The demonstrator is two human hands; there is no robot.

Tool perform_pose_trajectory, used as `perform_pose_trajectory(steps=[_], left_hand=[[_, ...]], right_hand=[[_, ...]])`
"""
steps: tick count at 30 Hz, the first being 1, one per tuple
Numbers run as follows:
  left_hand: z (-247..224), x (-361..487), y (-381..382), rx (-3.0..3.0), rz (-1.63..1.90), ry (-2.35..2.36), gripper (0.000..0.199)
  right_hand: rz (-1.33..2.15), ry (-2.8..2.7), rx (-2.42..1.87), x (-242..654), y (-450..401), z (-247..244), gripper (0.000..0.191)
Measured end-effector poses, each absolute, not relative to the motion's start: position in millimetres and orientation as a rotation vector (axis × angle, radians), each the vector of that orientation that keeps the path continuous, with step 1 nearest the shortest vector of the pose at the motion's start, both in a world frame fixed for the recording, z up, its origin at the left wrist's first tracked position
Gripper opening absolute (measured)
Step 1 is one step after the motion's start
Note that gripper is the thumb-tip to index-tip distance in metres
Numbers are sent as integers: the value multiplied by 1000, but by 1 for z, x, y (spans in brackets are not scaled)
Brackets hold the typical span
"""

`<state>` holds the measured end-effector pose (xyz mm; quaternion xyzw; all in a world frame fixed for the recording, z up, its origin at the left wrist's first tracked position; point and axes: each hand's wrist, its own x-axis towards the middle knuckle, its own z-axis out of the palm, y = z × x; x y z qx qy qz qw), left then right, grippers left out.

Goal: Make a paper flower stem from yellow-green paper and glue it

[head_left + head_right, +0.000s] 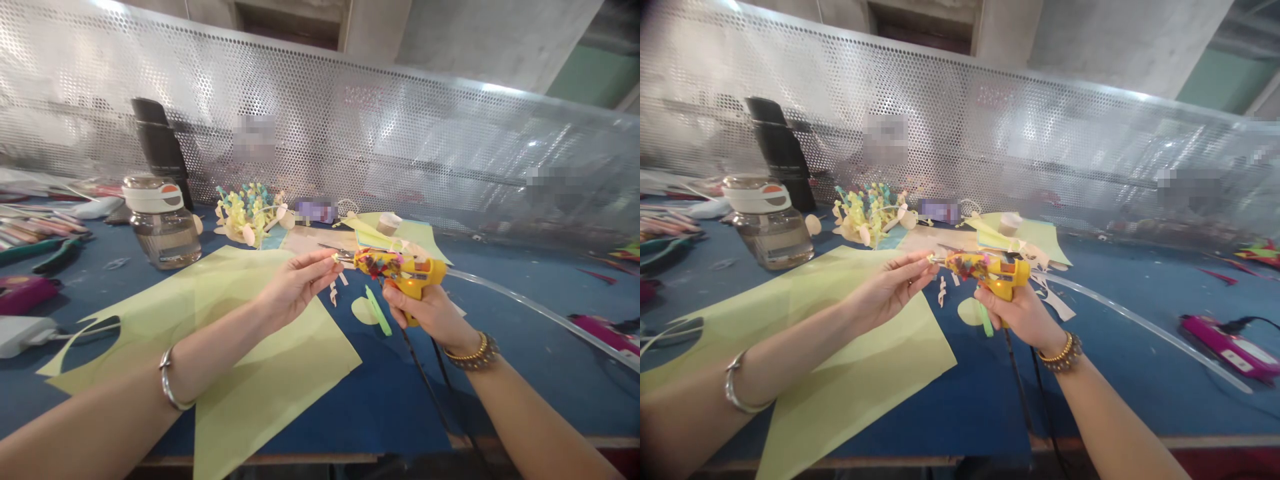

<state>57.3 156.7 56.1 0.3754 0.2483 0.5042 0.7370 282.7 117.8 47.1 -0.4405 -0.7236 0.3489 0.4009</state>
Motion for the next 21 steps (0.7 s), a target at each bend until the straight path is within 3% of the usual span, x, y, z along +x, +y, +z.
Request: perform_pose_trajectory(steps=[21], left_hand=[[54,57,158,818,1101,506,15]], right_hand=[[861,-1834,-1170,282,117,48,32]])
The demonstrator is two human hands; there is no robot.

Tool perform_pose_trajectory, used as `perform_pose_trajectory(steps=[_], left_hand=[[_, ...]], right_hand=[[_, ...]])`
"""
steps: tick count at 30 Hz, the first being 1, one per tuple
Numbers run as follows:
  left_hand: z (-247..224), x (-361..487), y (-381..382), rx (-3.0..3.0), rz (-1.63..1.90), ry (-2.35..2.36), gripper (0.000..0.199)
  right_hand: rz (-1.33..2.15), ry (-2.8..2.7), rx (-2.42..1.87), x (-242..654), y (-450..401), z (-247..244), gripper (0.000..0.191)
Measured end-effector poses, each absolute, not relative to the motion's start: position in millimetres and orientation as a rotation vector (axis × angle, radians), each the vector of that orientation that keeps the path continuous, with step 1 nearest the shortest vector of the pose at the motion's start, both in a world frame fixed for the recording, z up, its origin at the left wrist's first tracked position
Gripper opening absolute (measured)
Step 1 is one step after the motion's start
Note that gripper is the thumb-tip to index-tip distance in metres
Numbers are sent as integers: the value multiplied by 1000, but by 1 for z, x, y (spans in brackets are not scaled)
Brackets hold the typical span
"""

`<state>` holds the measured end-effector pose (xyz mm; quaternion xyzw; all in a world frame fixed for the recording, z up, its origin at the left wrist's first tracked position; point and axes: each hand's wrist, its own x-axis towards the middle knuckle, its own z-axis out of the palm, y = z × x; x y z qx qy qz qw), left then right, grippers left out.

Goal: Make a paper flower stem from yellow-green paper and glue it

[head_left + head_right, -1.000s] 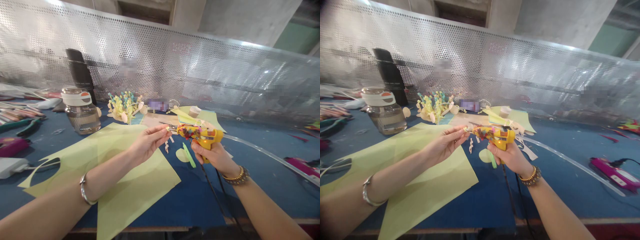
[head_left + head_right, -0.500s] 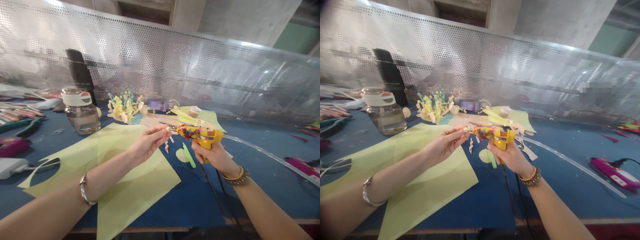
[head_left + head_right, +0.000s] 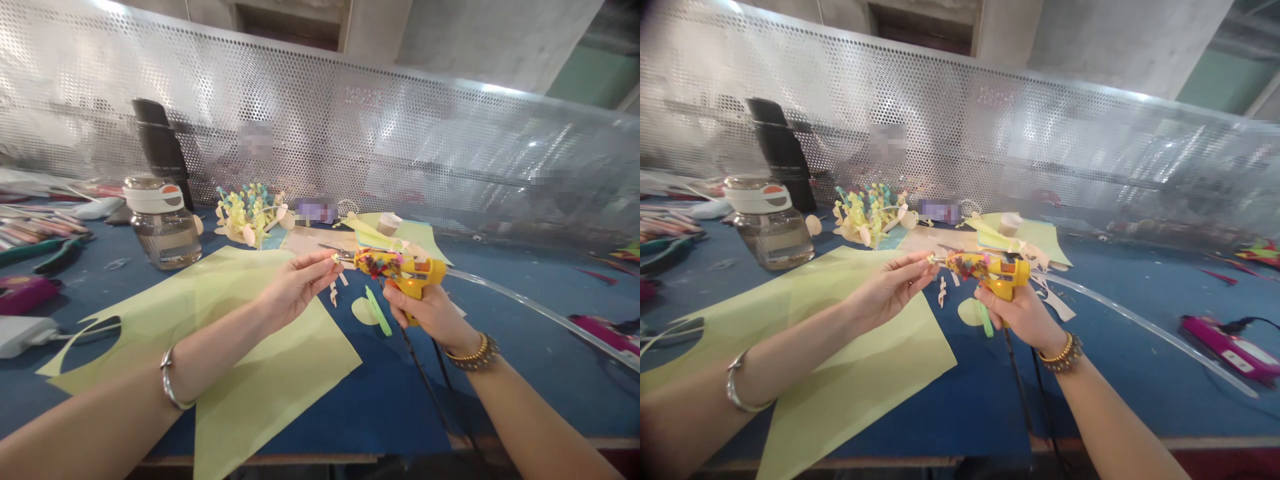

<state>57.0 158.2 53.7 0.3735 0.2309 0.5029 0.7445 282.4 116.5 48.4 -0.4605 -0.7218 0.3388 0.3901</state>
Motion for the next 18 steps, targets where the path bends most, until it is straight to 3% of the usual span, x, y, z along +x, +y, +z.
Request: perform_pose_trajectory(steps=[18], left_hand=[[50,55,162,888,1101,550,11]], right_hand=[[670,-1914,-1203,282,115,48,36]])
